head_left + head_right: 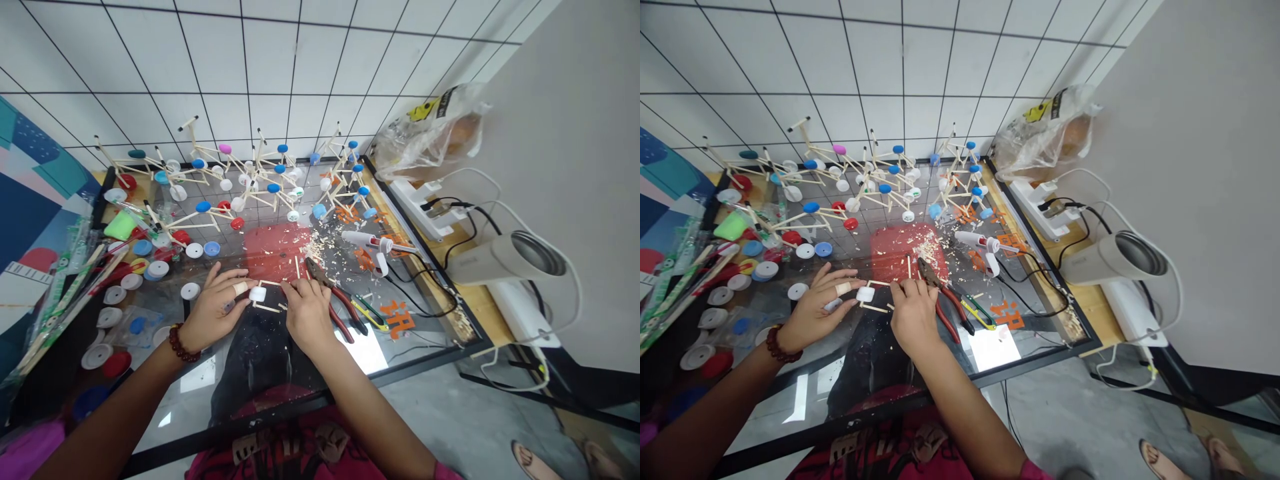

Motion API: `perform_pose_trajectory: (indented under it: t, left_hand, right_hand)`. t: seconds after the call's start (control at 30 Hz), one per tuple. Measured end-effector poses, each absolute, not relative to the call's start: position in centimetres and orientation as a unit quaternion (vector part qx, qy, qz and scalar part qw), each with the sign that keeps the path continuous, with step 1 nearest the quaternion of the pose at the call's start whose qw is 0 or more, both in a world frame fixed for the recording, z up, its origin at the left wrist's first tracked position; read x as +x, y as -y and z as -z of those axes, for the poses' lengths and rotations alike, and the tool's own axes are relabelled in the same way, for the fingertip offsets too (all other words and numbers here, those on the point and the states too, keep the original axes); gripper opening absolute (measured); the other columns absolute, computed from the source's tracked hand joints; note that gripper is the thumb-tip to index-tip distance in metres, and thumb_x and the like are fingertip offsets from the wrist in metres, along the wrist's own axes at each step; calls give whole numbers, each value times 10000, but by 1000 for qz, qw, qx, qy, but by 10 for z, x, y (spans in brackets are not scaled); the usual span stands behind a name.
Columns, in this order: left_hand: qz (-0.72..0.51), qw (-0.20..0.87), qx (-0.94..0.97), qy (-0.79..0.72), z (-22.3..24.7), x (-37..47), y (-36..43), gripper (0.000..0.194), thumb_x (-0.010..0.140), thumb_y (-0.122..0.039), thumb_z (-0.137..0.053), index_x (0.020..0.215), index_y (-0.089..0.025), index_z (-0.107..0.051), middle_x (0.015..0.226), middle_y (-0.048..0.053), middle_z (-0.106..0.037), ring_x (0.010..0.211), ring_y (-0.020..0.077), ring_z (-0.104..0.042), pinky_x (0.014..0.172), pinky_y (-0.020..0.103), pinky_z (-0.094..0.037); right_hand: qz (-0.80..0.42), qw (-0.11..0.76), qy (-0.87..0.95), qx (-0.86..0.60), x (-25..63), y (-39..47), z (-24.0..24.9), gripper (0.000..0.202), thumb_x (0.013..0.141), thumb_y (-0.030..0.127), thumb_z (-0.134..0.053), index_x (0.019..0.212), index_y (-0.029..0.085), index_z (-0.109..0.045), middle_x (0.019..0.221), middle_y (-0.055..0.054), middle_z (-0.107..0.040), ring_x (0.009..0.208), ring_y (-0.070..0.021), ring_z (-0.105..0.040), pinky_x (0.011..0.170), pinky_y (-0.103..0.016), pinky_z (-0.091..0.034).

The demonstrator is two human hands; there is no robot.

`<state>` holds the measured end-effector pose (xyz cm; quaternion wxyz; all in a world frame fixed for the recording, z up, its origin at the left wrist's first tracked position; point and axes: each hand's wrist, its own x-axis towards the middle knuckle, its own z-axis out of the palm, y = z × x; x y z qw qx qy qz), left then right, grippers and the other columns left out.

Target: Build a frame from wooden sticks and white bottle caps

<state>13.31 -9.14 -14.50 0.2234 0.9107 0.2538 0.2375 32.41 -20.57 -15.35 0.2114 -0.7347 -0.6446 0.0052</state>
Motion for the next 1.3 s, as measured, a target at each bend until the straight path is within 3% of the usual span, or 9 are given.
perform_pose_trajectory:
  t: [0.57, 0.7, 0.83, 1.17, 1.3]
  left_hand:
    - [-228, 218, 914, -256, 145, 133, 91, 291, 893, -199, -568, 1164, -268, -649, 1140, 21, -734, 1206, 218, -594, 1186, 533, -201]
    - [-233, 220, 912, -256, 145, 133, 92, 292, 887, -194, -574, 1159, -267, -653, 1140, 18, -735, 1205, 216, -597, 1186, 530, -207]
    - [-236, 223, 911, -255, 144, 133, 92, 294, 885, -195, -571, 1157, -267, -655, 1130, 19, -739, 1194, 220, -606, 1183, 534, -211]
    - [-230, 224, 911, -260, 143, 133, 92, 315, 881, -193, -571, 1166, -286, -666, 1133, 13, -739, 1196, 219, -605, 1184, 530, -216]
    - [-228, 224, 910, -265, 143, 133, 92, 314, 881, -203, -572, 1168, -290, -666, 1145, 14, -734, 1205, 222, -599, 1185, 528, -216]
  right_hand:
    - [-25, 208, 639, -740, 324, 209, 149, 337, 848, 77, -539, 1142, 180, -670, 1026, -98, -673, 940, -259, -511, 804, -404, -302]
    - [-21, 255, 638, -727, 325, 213, 146, 234, 901, 192, -564, 1114, 189, -660, 995, -79, -671, 940, -241, -530, 819, -400, -300]
    - [-46, 296, 659, -690, 323, 218, 143, 142, 869, 296, -639, 976, 210, -676, 966, -50, -662, 940, -222, -545, 811, -386, -289]
    - [-49, 283, 681, -673, 322, 216, 146, 90, 894, 223, -596, 876, 218, -684, 902, -28, -638, 888, -188, -534, 782, -372, -262]
    - [-51, 289, 678, -674, 322, 216, 145, 94, 881, 229, -605, 942, 220, -677, 933, -32, -644, 905, -196, -541, 783, -372, -270]
